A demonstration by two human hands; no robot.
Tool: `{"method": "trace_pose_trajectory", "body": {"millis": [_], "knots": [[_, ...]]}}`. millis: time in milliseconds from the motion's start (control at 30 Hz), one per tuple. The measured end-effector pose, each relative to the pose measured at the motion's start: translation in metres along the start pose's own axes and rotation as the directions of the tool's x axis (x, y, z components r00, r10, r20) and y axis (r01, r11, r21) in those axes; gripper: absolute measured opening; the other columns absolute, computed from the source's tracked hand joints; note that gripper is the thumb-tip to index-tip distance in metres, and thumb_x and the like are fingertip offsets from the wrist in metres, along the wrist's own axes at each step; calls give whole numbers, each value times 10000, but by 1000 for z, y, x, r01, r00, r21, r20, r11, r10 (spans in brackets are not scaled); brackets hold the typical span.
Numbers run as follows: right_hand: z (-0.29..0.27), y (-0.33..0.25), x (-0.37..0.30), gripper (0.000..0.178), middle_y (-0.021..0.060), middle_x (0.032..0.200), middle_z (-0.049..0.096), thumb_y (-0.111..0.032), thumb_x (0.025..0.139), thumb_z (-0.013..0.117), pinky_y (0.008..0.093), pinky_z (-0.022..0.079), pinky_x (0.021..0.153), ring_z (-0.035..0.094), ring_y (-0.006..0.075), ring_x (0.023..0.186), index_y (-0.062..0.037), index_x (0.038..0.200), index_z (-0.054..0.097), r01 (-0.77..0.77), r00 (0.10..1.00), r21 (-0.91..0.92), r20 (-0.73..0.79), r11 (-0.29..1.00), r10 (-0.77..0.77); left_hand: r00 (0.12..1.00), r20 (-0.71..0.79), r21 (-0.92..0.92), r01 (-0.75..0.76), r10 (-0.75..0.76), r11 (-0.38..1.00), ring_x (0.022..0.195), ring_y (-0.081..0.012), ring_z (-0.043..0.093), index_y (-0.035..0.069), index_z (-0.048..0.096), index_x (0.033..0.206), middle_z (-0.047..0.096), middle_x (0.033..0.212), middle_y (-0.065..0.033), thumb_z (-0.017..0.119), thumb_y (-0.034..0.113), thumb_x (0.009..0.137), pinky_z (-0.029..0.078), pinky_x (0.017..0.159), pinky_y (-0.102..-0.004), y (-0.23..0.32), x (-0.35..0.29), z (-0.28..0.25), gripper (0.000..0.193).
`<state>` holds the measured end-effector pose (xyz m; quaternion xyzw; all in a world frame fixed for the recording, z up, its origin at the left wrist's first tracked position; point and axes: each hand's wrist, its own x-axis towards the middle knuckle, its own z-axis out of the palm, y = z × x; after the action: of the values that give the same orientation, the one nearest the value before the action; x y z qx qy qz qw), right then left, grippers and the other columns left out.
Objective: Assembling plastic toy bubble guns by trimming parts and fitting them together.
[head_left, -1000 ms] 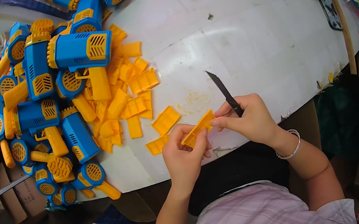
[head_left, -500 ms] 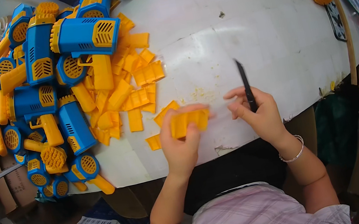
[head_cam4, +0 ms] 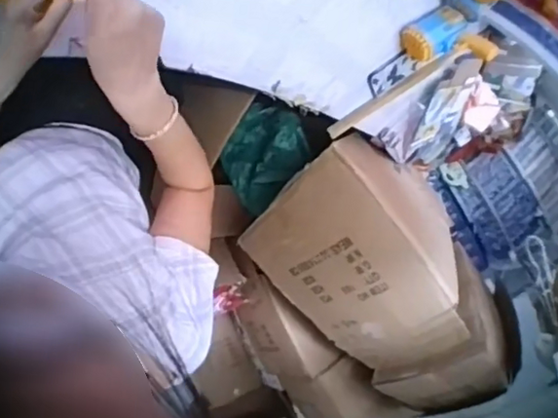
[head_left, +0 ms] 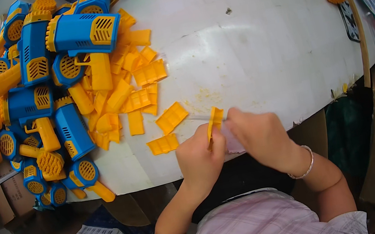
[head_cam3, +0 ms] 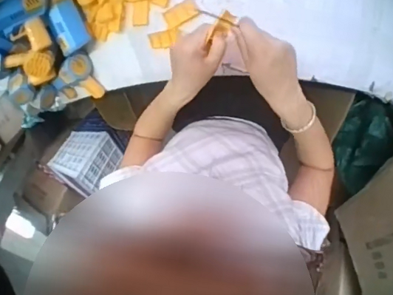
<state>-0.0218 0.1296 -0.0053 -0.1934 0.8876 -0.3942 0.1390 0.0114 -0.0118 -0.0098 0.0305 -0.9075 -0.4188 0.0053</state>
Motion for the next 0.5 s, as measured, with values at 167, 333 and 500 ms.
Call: {"method": "trace_pose_trajectory", "body": {"millis": [167,333,500], "knots": [[-3,-5,-6,158,185,538,467,-117,867,485,394,367,413,496,367,501,-41,737,437,44,997,23,-64,999,-42,999,-33,-31,-40,39,999,438,-252,543,7,582,790,532,512,-121,552,49,767,414,426,-330,-2,-3,-1,57],[-5,16,4,163,199,565,469,-143,845,521,414,377,439,497,387,531,-36,757,434,-116,990,78,-65,990,121,998,-30,44,-60,61,997,437,-259,540,2,590,842,521,506,-126,558,45,761,409,420,-329,0,-5,-4,97],[1,13,4,140,199,562,477,-128,855,496,415,380,439,503,389,521,-33,773,433,-125,991,86,-40,988,128,998,8,27,-55,55,998,440,-265,538,3,589,846,516,512,-134,560,51,764,406,420,-333,-1,-3,-6,99]]}}
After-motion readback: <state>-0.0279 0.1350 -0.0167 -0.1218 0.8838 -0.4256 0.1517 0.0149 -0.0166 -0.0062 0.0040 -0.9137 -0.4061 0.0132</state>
